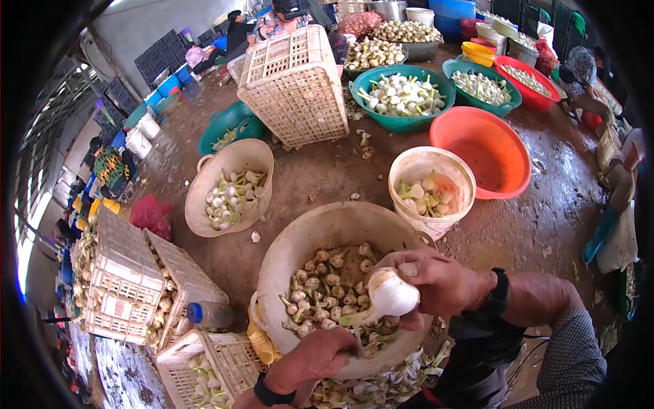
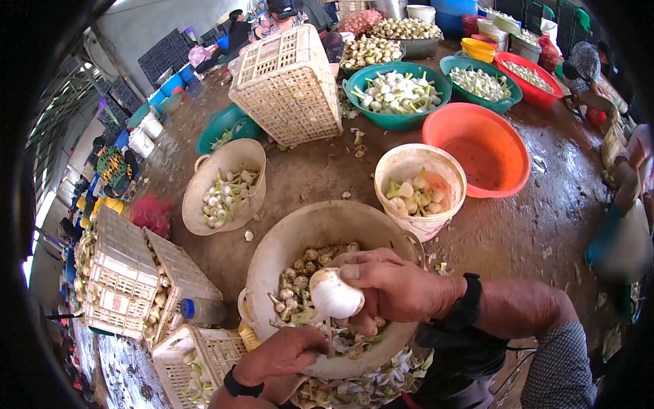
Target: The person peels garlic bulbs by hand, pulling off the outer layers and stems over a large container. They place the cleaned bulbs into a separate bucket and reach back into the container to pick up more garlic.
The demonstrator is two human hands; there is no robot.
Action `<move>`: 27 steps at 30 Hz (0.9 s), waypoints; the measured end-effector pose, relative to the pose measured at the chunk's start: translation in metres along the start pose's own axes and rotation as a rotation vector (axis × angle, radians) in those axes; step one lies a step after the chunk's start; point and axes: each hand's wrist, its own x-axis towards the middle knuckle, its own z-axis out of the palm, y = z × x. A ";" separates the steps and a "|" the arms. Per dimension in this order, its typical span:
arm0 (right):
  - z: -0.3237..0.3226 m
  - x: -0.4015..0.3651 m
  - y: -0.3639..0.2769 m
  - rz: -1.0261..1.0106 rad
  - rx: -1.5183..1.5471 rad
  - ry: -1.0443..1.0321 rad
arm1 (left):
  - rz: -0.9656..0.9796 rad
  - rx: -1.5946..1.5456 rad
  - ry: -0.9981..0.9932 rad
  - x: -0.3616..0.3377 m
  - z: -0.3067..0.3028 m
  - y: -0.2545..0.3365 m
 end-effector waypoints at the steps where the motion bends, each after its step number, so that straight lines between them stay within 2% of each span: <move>1: 0.000 0.001 0.002 0.023 0.006 0.001 | -0.022 -0.154 -0.058 0.002 -0.006 0.012; 2: 0.000 0.002 0.003 0.048 0.010 -0.003 | -0.028 -0.156 -0.060 0.001 -0.009 0.021; 4: 0.001 0.005 0.005 0.080 0.010 -0.013 | -0.097 -0.395 0.127 -0.001 -0.013 0.038; 5: 0.000 0.004 0.005 0.112 0.027 -0.028 | -0.247 -0.719 0.257 -0.003 -0.014 0.051; 6: 0.000 0.005 0.005 0.143 0.042 -0.044 | -0.247 -0.720 0.264 -0.004 -0.015 0.050; 8: 0.003 0.008 0.005 0.131 0.070 -0.048 | -0.101 -1.064 0.347 -0.004 -0.016 0.046; 10: 0.005 0.008 0.005 0.116 0.101 -0.043 | -0.075 -1.017 0.382 -0.004 -0.013 0.039; 13: 0.005 0.010 0.005 0.109 0.094 -0.003 | -0.034 -1.112 0.349 -0.005 -0.013 0.043; 15: 0.003 0.010 0.005 0.126 0.079 -0.023 | -0.043 -1.198 0.348 -0.006 -0.014 0.045; 25: -0.001 0.013 0.008 0.135 0.178 -0.074 | -0.006 -1.199 0.368 -0.008 -0.014 0.046; 27: -0.003 0.015 0.007 0.158 -0.070 0.057 | -0.028 -1.137 0.415 -0.009 -0.016 0.050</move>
